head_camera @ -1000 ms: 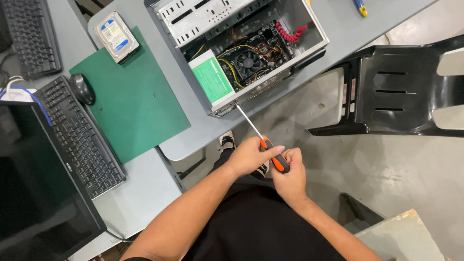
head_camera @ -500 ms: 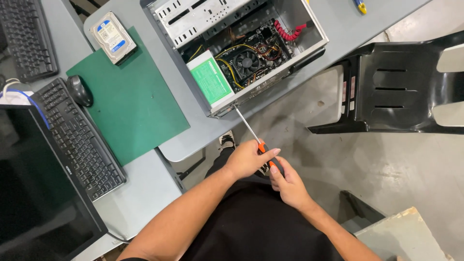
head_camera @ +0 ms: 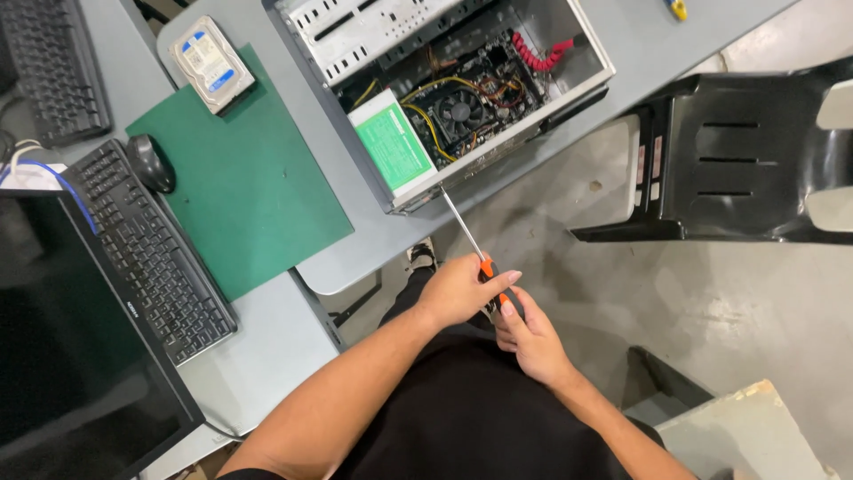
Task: The person uses a screwdriver to remove screws from the back of a PC tower, removes the side panel, and inspects the internal components.
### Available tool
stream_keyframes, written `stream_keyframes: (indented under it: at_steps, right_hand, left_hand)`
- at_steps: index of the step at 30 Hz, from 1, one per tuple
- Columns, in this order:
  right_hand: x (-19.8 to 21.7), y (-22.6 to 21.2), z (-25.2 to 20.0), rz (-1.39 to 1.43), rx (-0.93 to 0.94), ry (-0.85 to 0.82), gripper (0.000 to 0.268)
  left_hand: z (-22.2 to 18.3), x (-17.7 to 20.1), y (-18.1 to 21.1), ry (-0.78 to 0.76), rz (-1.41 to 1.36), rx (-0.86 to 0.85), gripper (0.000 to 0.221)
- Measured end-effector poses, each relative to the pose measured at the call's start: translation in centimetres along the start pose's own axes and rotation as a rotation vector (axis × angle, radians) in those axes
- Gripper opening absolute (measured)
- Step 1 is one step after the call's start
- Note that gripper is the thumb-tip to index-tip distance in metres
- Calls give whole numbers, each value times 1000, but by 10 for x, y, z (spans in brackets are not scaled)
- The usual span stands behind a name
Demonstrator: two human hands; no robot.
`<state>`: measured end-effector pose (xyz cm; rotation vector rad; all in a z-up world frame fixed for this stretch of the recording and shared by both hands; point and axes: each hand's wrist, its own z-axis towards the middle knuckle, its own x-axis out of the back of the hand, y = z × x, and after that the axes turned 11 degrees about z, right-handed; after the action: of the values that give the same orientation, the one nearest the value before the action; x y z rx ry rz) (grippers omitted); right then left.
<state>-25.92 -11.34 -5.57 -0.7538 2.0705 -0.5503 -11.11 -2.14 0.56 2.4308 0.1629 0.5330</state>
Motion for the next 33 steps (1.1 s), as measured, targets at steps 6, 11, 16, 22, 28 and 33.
stream_keyframes:
  at_steps: [6,11,16,22,28,33]
  right_hand:
    - [0,-2,0,11,-8,-2,31]
    - [4,7,3,89,-8,26,31]
    - [2,4,-1,144,-2,42,30]
    - [8,11,3,171,-2,18,30]
    - [-3,-13,-9,28,74,59,28]
    - [-24,-38,-16,-505,250,137,26]
  left_hand:
    - [-1,0,2,0,19,4,43]
    - [1,1,2,-2,21,-4,46]
    - [-1,0,5,18,42,-1,44]
    - [-1,0,2,14,62,9,45]
    - [4,-4,5,18,-149,-40,39]
    - [11,-10,0,26,-311,-108,35]
